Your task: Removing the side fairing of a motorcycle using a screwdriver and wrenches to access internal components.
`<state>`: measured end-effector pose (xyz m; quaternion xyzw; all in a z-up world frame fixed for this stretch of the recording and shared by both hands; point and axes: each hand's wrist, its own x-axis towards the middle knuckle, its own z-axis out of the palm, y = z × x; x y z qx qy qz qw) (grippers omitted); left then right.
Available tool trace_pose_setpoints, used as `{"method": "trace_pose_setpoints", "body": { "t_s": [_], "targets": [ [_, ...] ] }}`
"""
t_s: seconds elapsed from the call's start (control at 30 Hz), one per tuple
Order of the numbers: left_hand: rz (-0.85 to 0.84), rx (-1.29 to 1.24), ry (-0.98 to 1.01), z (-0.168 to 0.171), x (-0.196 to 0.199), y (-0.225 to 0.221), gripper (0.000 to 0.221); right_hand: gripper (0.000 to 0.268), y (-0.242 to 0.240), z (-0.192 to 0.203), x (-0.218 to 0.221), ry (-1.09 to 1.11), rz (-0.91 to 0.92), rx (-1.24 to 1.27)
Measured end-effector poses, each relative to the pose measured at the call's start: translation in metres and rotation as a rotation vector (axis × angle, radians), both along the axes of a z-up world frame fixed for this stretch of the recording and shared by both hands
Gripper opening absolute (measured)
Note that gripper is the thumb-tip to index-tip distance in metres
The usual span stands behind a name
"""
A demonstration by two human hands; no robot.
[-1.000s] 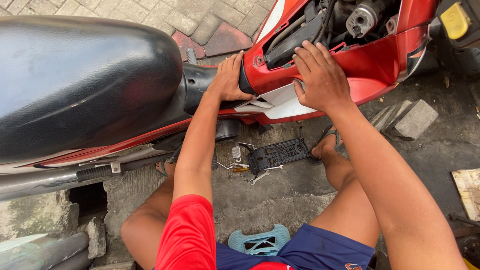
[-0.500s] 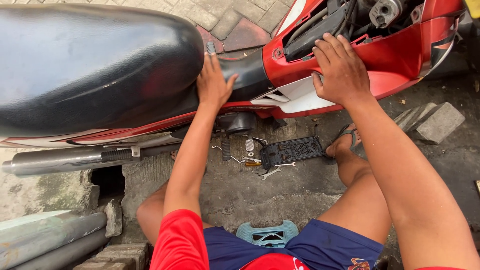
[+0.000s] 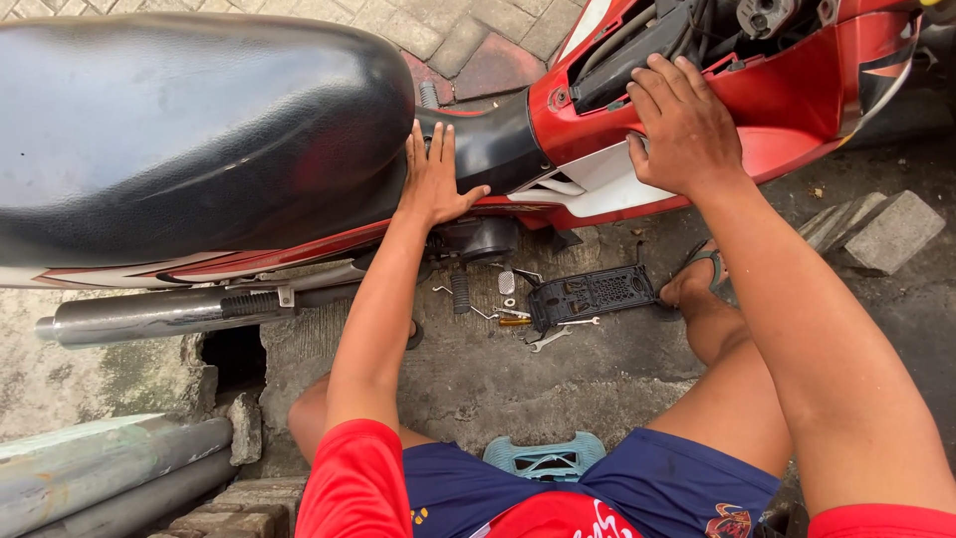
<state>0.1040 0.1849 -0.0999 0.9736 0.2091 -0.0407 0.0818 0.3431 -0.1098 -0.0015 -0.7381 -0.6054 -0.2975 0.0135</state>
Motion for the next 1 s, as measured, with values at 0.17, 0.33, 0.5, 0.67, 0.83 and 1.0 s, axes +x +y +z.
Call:
{"method": "trace_pose_setpoints", "body": {
  "t_s": [0.17, 0.33, 0.5, 0.67, 0.83, 1.0],
  "targets": [
    [-0.019, -0.041, 0.023, 0.006, 0.003, 0.003, 0.115, 0.060, -0.001, 0.000, -0.001, 0.020, -0.001, -0.007],
    [-0.017, -0.024, 0.041, 0.012, 0.003, 0.000, 0.112, 0.059, -0.001, -0.002, 0.000, 0.030, 0.017, 0.000],
    [0.077, 0.173, 0.162, 0.003, 0.025, -0.007, 0.126, 0.059, 0.000, -0.003, 0.002, 0.053, 0.017, 0.000],
    [-0.002, 0.082, 0.222, 0.052, 0.074, -0.040, 0.146, 0.058, 0.000, 0.002, -0.002, 0.070, 0.017, -0.005],
    [-0.135, -0.050, 0.142, 0.032, 0.107, -0.037, 0.163, 0.057, 0.002, 0.005, -0.004, 0.102, 0.026, -0.009],
    [-0.185, -0.154, -0.124, 0.003, 0.109, -0.026, 0.144, 0.055, 0.001, 0.007, -0.004, 0.110, 0.030, -0.007]
  ]
}}
